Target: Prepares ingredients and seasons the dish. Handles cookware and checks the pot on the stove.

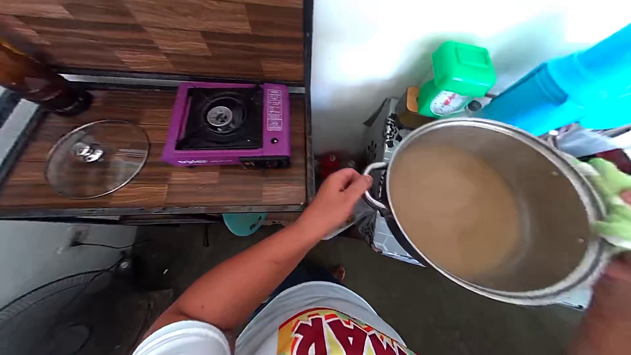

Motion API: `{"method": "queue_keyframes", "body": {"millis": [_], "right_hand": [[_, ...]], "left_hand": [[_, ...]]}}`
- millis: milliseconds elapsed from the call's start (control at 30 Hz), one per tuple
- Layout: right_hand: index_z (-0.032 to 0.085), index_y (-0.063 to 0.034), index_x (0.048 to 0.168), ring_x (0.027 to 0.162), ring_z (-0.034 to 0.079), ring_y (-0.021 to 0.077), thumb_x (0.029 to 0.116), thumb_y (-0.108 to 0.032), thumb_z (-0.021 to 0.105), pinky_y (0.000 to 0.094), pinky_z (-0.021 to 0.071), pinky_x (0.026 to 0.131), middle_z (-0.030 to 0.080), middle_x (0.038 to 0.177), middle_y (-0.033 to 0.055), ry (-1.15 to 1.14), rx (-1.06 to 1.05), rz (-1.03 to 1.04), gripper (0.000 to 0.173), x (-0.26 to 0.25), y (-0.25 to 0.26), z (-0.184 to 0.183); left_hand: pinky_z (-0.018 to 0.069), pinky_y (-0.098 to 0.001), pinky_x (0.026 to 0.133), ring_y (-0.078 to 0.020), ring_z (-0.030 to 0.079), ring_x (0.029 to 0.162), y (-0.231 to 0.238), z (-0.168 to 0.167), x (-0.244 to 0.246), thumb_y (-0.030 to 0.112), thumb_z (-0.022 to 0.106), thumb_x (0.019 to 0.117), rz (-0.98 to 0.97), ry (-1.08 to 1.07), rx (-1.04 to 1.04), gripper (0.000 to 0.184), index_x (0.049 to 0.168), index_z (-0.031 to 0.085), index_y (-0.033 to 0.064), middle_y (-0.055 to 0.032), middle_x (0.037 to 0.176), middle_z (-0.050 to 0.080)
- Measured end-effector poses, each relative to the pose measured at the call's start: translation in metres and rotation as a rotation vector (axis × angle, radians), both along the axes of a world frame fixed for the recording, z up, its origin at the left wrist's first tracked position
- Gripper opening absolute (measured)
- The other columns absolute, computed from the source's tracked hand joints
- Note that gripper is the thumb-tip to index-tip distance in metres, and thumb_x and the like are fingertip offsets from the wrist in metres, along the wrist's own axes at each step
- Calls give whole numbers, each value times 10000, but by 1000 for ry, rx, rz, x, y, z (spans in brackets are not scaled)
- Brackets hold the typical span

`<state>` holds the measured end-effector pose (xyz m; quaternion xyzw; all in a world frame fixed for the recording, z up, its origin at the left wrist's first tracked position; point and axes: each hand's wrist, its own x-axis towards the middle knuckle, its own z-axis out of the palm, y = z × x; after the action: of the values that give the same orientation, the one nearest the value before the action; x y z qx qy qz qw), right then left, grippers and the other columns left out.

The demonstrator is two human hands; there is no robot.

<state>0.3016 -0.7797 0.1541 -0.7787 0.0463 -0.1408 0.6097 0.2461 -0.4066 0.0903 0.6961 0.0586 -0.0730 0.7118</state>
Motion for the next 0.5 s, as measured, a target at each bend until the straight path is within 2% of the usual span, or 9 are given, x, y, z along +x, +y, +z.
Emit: {"method": "queue_keyframes", "body": {"millis": [133, 267, 333, 433, 500], "right_hand": [[590, -116, 1086, 776, 671, -3, 1094, -152, 409, 214, 593, 746, 676, 852, -106, -12, 146, 4, 185, 30, 134, -9], [566, -88, 1137, 783, 663, 31, 1105, -181, 403, 255, 592, 748, 652, 873, -55, 11, 266, 38, 191, 53, 258, -31], [573, -77, 1158, 790, 668, 55, 1104, -197, 423, 279, 597, 740, 659, 890, -29, 21, 344, 55, 200, 61, 316, -44], [573, -61, 1223, 838, 687, 110, 1106, -237, 435, 339, 609, 770, 676, 951, 21, 50, 460, 101, 252, 71, 390, -65], [567, -66, 1231, 818, 682, 102, 1109, -272, 425, 329, 607, 756, 670, 944, 18, 77, 458, 123, 278, 75, 430, -77]], "left_hand": [[377, -193, 513, -30, 430, 546, 100, 9, 0, 229, 490, 1073, 195, -71, 30, 234, 919, 603, 93, 45, 696, 496], [416, -244, 543, -54, 457, 582, 205, 16, 5, 277, 488, 1072, 367, -72, 178, 282, 983, 638, 56, 20, 726, 515], [463, -290, 601, -83, 502, 641, 255, 20, 7, 308, 489, 1075, 437, -47, 238, 311, 1020, 632, 37, -11, 781, 544], [449, -269, 575, -65, 476, 602, 320, 19, 12, 336, 500, 1065, 528, -57, 289, 322, 1014, 626, 44, 7, 749, 522], [481, -273, 598, -66, 505, 622, 354, 19, 15, 345, 508, 1067, 577, -37, 327, 340, 1046, 623, 26, -9, 783, 543]]}}
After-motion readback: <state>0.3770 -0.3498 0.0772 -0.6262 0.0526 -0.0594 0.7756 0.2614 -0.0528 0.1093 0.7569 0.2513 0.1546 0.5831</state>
